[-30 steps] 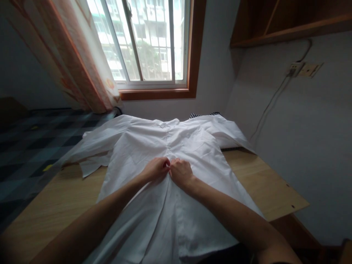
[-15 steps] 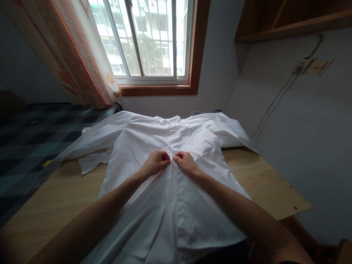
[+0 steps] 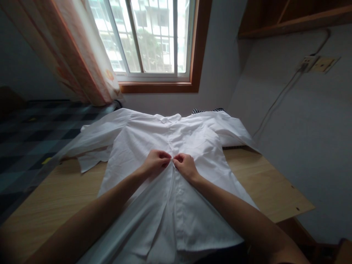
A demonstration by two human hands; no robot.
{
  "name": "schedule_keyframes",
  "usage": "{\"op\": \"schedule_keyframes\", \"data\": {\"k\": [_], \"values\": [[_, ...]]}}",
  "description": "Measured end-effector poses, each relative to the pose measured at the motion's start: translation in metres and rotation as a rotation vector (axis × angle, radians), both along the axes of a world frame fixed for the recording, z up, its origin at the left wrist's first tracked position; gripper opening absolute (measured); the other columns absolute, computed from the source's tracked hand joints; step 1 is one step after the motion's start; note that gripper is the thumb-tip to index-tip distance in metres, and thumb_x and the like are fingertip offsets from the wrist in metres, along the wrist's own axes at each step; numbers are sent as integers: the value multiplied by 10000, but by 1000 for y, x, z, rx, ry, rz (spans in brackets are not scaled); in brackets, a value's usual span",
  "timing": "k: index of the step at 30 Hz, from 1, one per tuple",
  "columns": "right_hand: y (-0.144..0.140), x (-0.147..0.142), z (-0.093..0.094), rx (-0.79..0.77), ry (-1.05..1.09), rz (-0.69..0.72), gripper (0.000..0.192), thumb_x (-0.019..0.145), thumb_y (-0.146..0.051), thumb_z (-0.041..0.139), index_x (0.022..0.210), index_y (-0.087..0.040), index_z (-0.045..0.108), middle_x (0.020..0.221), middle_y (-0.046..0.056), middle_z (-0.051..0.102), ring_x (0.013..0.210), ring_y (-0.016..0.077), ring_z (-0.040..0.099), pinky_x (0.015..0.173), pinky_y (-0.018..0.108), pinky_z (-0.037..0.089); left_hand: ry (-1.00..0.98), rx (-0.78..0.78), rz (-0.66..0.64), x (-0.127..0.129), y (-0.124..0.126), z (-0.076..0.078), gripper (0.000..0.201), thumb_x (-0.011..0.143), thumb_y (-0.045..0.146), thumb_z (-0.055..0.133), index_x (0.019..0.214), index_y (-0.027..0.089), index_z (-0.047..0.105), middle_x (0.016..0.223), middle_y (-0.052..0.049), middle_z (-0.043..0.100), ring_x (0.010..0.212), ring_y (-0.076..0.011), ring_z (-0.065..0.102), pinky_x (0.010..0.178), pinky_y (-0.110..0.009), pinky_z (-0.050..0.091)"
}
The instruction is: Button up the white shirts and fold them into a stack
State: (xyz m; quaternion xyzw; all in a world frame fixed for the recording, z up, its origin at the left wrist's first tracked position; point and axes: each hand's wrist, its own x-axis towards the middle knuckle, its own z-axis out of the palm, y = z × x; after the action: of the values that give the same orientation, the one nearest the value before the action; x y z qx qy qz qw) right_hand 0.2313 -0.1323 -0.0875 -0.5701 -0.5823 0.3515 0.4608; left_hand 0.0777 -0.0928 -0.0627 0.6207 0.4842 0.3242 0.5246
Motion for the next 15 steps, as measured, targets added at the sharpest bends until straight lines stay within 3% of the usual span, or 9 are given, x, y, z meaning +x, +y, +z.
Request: {"op": "schedule_keyframes", "data": {"k": [9,15], "values": [[0,-1,-3,-57,258,42,240,724,-321,605,803,-125,719,593,16,655,519,129,577,539,242,465,-54,7,-10,2,0,-4,76,628,71,626,691,112,618,471,22,573,425,-87,507,428,-183,366],[2,-2,-6,-70,260,57,217,661,-266,652,821,-137,723,650,24,695,557,143,605,579,259,487,-60,-37,33,3,-3,-3,121,622,63,630,693,132,559,476,25,578,409,-85,505,422,-180,369]]}}
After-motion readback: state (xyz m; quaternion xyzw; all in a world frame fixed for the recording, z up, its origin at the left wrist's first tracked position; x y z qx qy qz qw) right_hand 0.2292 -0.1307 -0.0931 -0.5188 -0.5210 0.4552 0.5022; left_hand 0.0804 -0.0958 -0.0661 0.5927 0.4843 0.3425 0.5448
